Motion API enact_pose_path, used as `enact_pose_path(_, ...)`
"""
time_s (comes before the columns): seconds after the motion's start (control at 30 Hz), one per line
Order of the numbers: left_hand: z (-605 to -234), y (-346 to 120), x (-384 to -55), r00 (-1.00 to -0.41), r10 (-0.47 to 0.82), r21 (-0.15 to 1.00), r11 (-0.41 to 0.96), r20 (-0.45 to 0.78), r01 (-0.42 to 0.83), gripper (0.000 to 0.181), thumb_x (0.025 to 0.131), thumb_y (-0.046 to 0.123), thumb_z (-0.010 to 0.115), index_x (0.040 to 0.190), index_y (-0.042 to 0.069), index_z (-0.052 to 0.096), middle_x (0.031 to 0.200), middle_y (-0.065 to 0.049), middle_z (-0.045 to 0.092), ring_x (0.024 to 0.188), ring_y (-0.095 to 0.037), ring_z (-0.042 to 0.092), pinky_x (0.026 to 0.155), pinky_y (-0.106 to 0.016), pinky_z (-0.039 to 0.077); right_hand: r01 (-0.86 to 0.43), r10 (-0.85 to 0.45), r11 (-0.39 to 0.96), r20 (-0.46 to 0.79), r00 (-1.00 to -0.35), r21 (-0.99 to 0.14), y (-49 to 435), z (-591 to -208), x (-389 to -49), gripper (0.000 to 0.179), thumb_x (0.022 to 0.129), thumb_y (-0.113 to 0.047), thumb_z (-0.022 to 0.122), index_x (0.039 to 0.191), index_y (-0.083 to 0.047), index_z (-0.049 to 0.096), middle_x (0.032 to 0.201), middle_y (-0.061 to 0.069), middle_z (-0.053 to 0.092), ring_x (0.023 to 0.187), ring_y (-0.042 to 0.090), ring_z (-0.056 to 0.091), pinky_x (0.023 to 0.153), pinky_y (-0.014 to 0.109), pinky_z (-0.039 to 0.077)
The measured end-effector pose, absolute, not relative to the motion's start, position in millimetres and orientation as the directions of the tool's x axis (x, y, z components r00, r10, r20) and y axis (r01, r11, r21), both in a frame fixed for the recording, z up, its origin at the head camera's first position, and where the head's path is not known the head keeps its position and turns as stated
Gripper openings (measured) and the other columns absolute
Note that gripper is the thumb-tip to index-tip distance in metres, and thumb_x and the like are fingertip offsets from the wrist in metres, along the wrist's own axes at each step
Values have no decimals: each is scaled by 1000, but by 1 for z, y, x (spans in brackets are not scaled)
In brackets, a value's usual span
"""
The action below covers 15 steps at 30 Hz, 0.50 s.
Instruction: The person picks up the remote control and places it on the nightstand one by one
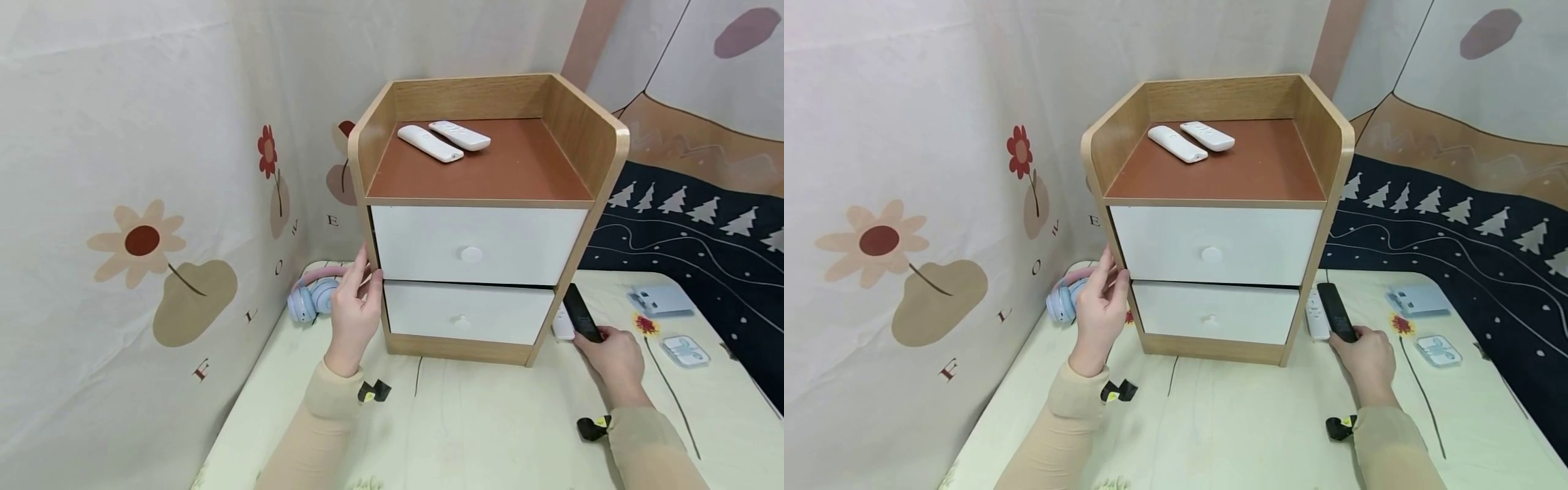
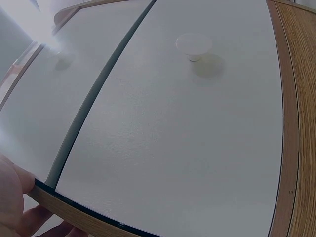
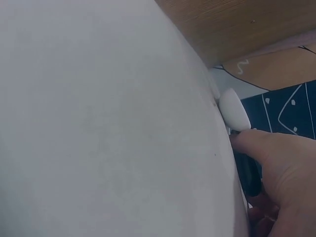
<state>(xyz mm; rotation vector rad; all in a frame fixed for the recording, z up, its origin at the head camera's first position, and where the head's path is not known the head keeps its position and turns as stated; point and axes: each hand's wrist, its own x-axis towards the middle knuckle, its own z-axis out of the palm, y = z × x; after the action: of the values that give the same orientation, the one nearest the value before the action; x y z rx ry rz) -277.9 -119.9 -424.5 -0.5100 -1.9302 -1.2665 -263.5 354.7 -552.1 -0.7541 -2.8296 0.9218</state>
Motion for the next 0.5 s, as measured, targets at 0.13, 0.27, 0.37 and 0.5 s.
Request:
enact_pose_path(0.13,-424,-120,-278,-632,-73,596,429,772,679,55,107,4,68,160,0,55,139,-24,74,119,-39,78,95,-43,69,443,491,683,-84,-867,-581,356,-554,-263,76,100,-47,71,146,12,58,141,40,56,124,54,56,103,66,51)
enact_pose_path(0.27,-424,-120,-278,-629,-73,594,429,774,680,55,107,4,68,160,-1,55,140,-24,74,119,-39,78,95,-43,69,453,514,654,-84,-854,-606,355,-555,-262,79,100,-50,72,147,11,58,144,39,57,126,54,56,102,66,51)
enact_pose_path(0.37,-424,-120,-278,-632,-76,598,425,771,679,55,107,4,68,160,0,55,140,-24,74,119,-39,78,96,-43,69,451,533,635,-67,-844,-627,354,-556,-261,78,100,-51,72,147,11,59,144,39,58,125,54,58,100,65,51)
enact_pose_path(0.5,-424,-120,-278,-642,-72,607,418,764,676,55,108,7,68,161,2,54,143,-22,73,121,-38,78,98,-42,68,450,554,606,-58,-830,-657,353,-556,-260,78,101,-51,71,146,11,60,143,39,59,124,53,58,101,65,50)
